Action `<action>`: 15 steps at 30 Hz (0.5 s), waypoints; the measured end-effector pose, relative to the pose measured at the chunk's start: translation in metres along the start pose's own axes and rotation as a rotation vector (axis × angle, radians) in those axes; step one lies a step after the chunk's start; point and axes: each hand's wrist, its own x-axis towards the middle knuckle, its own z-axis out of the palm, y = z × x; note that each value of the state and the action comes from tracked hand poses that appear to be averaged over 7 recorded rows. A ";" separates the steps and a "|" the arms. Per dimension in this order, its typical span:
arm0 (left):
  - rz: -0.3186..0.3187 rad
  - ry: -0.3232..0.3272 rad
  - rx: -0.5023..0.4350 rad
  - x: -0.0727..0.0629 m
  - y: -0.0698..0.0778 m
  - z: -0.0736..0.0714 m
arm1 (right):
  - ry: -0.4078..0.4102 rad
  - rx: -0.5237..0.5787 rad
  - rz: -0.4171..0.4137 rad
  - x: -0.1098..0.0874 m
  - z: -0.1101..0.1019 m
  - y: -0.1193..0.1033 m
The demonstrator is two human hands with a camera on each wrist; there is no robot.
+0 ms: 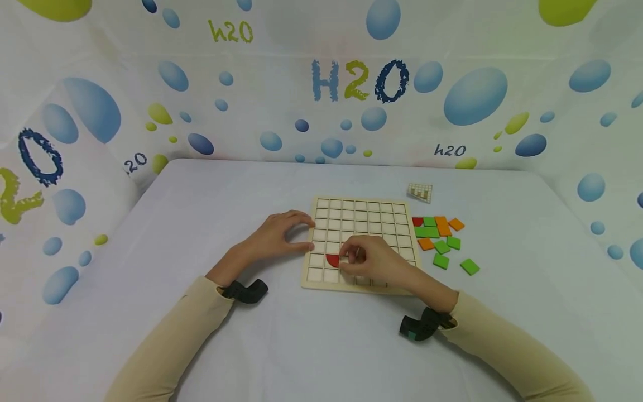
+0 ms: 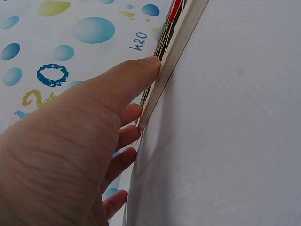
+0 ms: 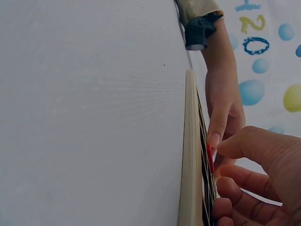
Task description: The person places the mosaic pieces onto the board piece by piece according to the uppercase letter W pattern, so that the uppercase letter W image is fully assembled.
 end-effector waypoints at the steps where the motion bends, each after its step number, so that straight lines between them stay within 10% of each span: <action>1: 0.002 0.001 0.001 0.000 0.000 0.000 | 0.002 0.000 0.001 -0.001 0.000 0.001; 15: -0.008 -0.012 0.002 0.002 -0.002 0.000 | 0.047 0.008 0.002 -0.011 -0.009 0.014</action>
